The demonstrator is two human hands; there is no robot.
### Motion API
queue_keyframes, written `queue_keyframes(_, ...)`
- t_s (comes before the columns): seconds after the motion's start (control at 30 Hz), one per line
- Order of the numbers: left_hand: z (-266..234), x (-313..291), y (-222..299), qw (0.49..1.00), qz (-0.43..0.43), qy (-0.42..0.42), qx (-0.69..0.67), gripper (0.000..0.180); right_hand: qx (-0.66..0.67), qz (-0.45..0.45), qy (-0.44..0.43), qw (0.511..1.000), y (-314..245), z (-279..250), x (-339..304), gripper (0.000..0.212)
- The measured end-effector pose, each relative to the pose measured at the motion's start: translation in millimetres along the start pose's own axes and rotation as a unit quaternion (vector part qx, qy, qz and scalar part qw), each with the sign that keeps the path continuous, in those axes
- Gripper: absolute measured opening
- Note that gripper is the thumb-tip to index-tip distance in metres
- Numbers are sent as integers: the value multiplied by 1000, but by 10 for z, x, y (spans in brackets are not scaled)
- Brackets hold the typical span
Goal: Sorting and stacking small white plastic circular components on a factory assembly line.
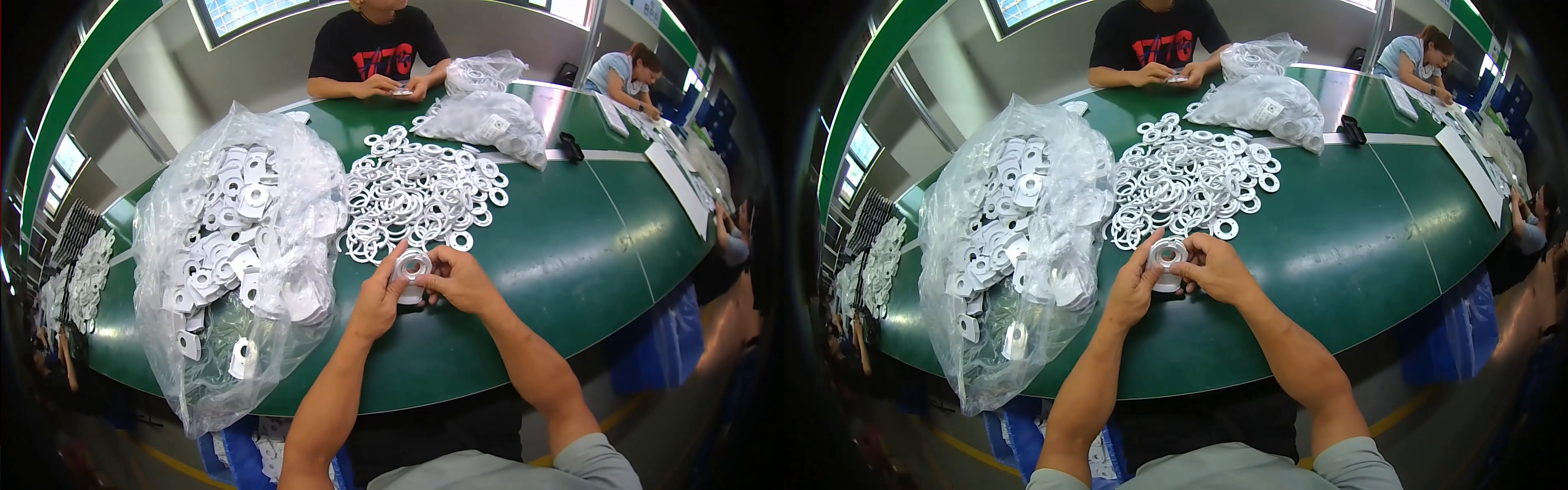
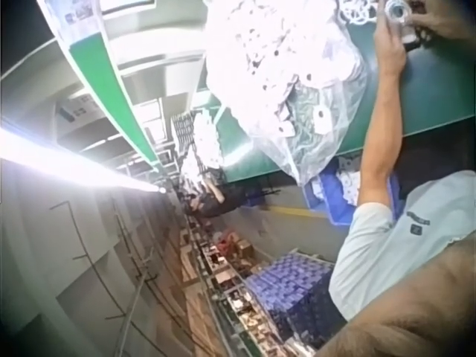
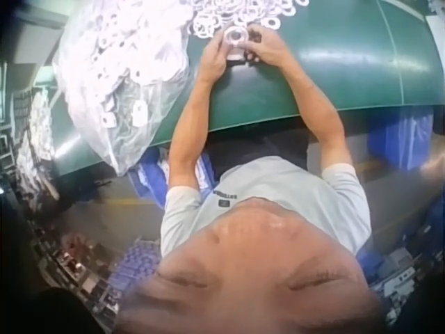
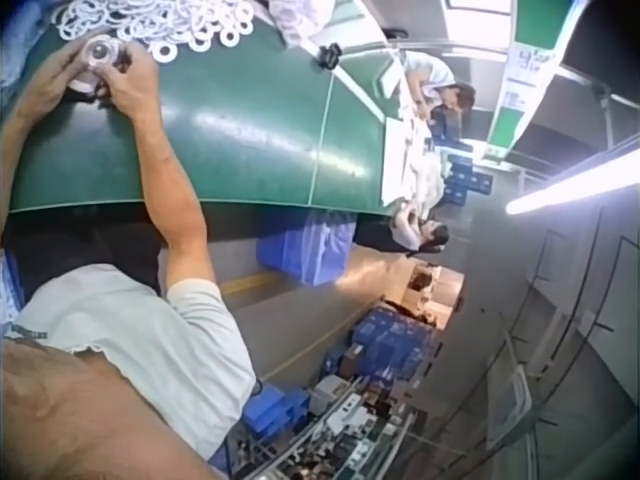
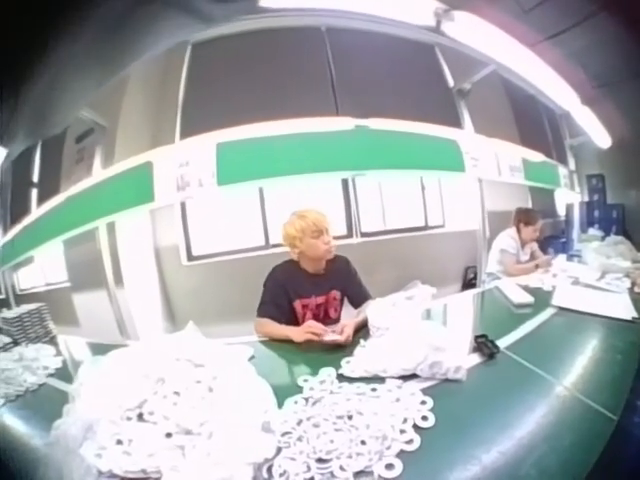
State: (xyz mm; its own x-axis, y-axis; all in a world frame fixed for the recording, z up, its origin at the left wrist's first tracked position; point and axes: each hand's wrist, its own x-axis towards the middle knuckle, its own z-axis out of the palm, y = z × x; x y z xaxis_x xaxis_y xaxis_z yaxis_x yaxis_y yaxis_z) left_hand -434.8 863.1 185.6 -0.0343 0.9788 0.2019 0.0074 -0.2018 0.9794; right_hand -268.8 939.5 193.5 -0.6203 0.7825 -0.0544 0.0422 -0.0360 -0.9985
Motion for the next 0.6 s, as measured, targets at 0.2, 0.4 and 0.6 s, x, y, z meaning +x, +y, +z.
queue_keyframes(0.2, -74, 67, -146, 992, 78, -19, 96, 50, -107, -53, 22, 993, -59, 27, 9, 26)
queue_keyframes(0.4, 13, 44, 15, 978, -121, 15, -169, 45, 1, 44, 21, 999, -61, -13, 46, 24)
queue_keyframes(0.6, 12, 40, -6, 966, -152, 20, -206, 43, 2, 59, 21, 998, -35, -12, 16, 24)
